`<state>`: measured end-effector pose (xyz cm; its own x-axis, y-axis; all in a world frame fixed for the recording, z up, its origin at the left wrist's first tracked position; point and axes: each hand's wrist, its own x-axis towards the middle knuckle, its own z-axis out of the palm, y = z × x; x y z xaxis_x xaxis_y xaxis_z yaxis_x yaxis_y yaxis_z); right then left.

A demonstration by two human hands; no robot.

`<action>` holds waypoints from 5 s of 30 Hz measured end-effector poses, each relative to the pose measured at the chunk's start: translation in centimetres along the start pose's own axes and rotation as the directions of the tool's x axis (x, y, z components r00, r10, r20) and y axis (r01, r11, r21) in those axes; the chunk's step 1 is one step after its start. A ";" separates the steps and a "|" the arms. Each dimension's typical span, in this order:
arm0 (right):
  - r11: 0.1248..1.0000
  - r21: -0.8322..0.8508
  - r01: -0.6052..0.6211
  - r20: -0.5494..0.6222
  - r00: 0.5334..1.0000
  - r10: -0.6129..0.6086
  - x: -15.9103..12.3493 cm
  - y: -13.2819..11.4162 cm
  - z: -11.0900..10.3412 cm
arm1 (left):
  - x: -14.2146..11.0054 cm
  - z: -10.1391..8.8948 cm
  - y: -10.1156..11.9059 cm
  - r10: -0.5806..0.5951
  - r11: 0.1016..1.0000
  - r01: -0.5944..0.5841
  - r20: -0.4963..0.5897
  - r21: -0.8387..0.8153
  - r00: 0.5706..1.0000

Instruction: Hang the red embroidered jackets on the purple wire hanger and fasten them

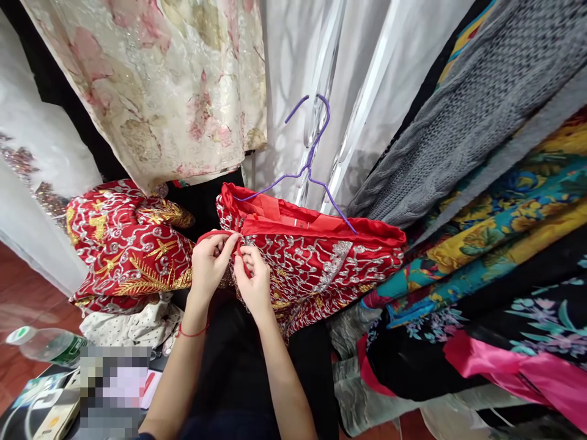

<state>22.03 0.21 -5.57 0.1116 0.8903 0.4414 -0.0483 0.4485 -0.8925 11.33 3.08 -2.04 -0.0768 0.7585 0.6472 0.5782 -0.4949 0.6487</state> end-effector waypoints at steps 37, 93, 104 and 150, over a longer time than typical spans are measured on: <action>0.999 0.047 0.009 0.080 0.997 -0.012 -0.3 0.5 -1.4 | -0.1 1.8 -2.1 -0.301 0.646 0.443 0.326 -0.622 0.896; 0.890 -0.452 0.054 0.100 0.995 -0.009 -2.5 -0.1 -3.1 | -4.0 1.5 -1.1 -0.135 0.896 0.227 0.254 -0.381 0.958; 0.993 -0.020 -0.117 -0.045 0.992 0.116 1.3 0.6 -1.1 | -4.1 1.3 -0.8 -0.345 0.791 0.374 0.152 -0.484 0.926; 0.780 -0.619 -0.089 0.357 0.853 0.380 1.3 2.1 -5.3 | -1.8 1.9 -1.9 -0.265 0.863 0.255 0.038 -0.437 0.963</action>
<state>27.28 1.84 -7.33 -0.2771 0.9583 0.0703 0.5670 0.2222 -0.7932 11.87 3.43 -5.22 -0.1966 0.8781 0.4362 0.1245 -0.4189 0.8995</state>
